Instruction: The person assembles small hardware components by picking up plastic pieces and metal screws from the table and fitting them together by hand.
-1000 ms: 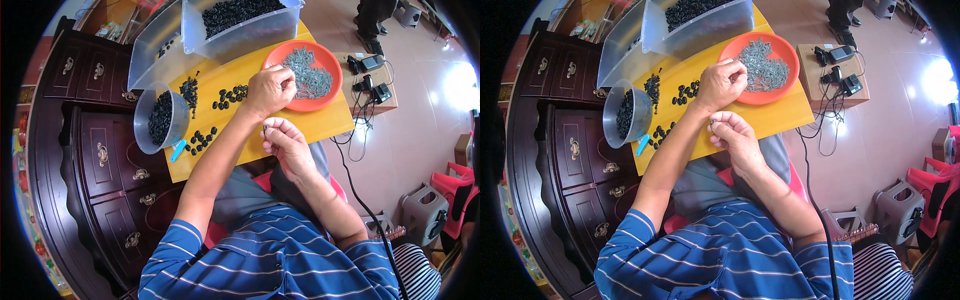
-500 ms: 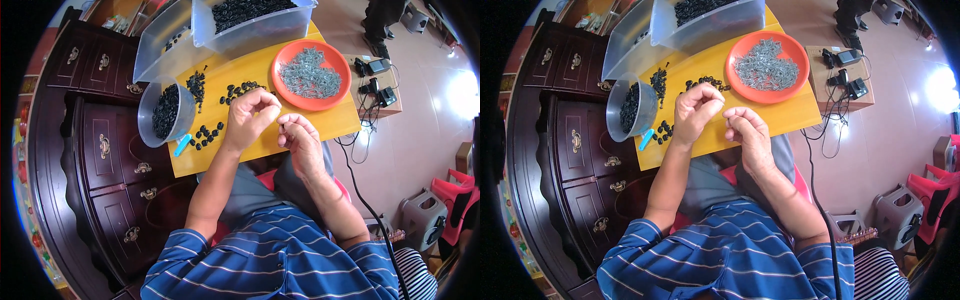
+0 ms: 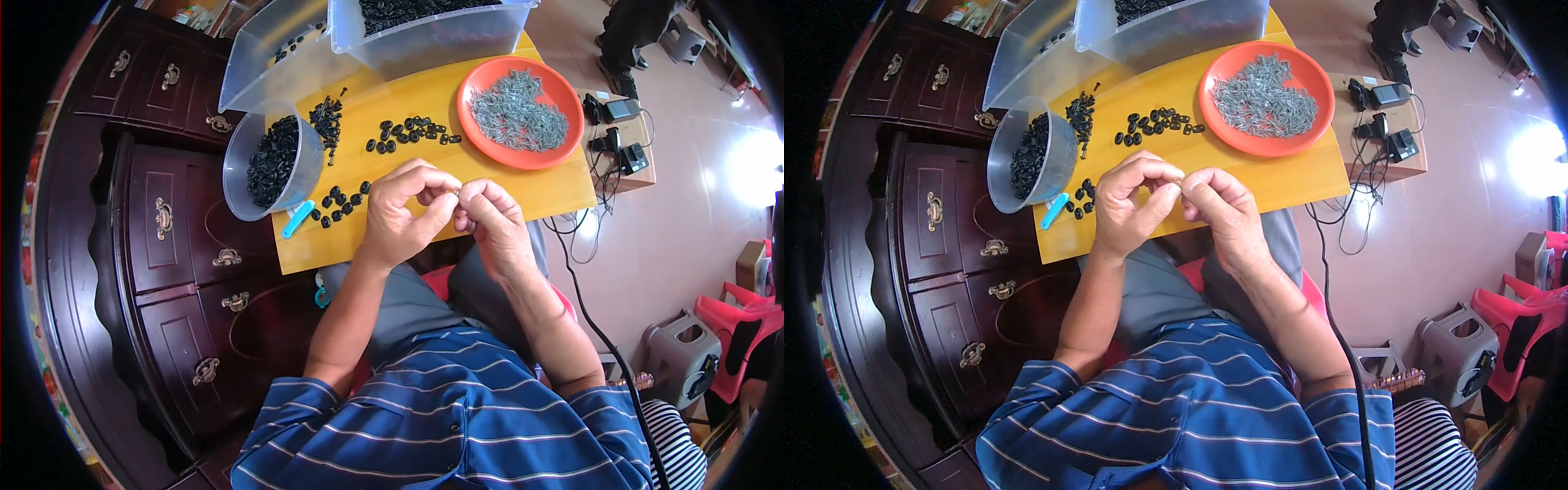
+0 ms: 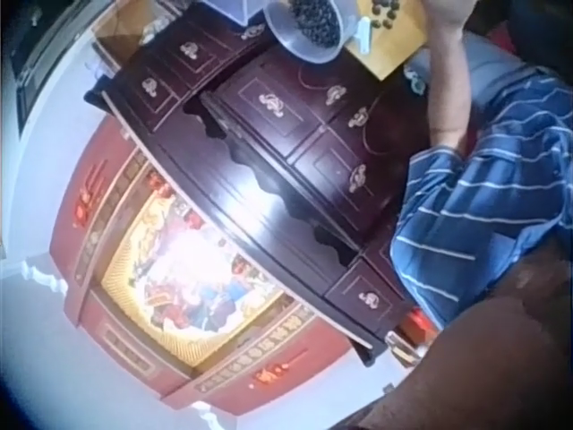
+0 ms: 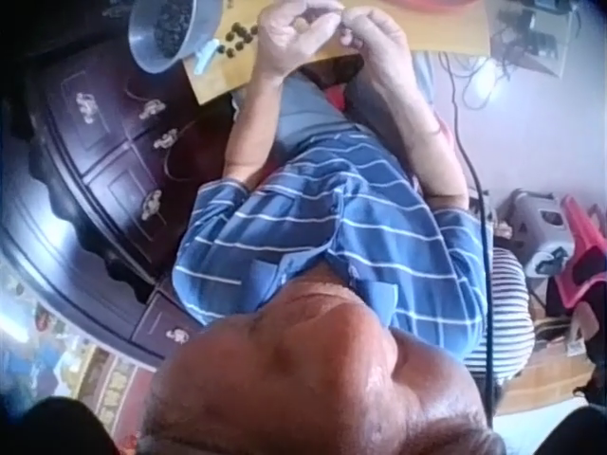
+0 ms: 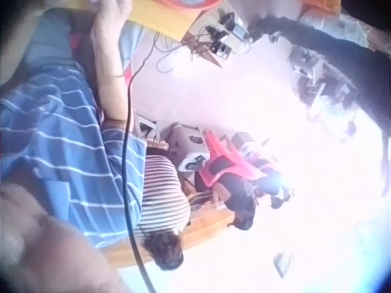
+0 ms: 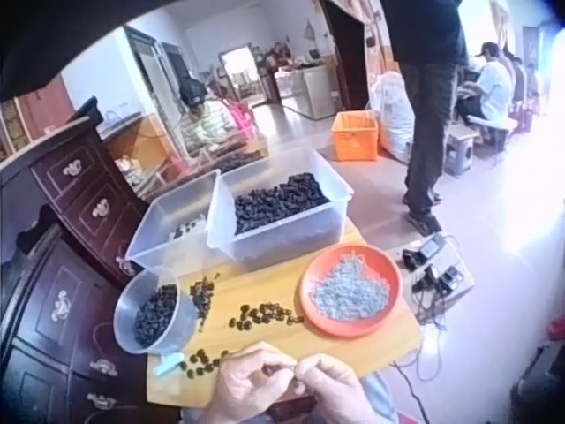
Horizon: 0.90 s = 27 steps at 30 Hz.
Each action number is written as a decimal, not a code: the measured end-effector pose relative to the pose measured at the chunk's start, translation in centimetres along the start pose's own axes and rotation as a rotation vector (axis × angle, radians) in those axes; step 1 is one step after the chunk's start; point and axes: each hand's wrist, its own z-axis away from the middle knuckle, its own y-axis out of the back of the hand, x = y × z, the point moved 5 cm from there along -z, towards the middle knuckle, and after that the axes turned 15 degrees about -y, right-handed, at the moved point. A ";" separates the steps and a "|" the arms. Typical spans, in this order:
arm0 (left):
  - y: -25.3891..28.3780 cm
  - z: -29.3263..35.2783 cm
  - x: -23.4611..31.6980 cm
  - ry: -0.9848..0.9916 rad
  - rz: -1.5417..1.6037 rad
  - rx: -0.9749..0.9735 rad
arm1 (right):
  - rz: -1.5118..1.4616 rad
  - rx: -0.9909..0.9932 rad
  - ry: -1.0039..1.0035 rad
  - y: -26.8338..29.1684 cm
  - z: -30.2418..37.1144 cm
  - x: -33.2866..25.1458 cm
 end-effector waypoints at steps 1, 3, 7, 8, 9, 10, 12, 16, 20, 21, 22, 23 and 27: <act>0.1 0.1 -0.1 0.001 0.002 0.001 | 0.001 0.002 -0.001 0.0 0.0 0.1; 0.3 0.2 0.2 -0.092 -0.078 -0.022 | 0.070 0.016 0.044 0.1 0.0 0.0; 0.4 0.5 0.6 -0.088 -0.090 -0.034 | 0.108 0.024 0.046 0.0 0.4 0.0; 0.3 0.6 0.5 -0.082 -0.084 -0.044 | 0.143 0.043 0.054 -0.1 0.6 -0.1; 0.1 0.8 0.4 -0.077 -0.075 -0.055 | 0.178 0.065 0.062 0.0 0.8 -0.1; -0.1 0.8 0.2 -0.078 -0.060 -0.063 | 0.176 0.081 0.068 0.2 0.9 -0.2; -0.5 1.0 -0.4 -0.102 -0.104 -0.069 | 0.217 0.129 0.090 0.6 1.0 -0.1; -0.5 2.8 -1.8 0.163 0.085 0.074 | 0.551 0.264 0.263 0.5 0.3 0.1; 0.7 3.2 -2.4 0.164 0.045 0.055 | 0.548 0.269 0.471 -0.7 0.6 -1.1; 0.2 3.2 -2.3 0.147 0.054 0.057 | 0.559 0.298 0.452 -0.3 1.1 -1.4; 0.4 3.2 -2.3 0.123 0.042 0.065 | 0.563 0.305 0.439 -0.4 1.1 -1.5; 0.1 3.1 -2.4 0.125 0.046 0.056 | 0.557 0.314 0.439 -0.2 1.1 -1.5; -0.6 2.6 -2.2 0.092 0.027 0.019 | 0.421 0.265 0.296 0.7 0.6 -0.8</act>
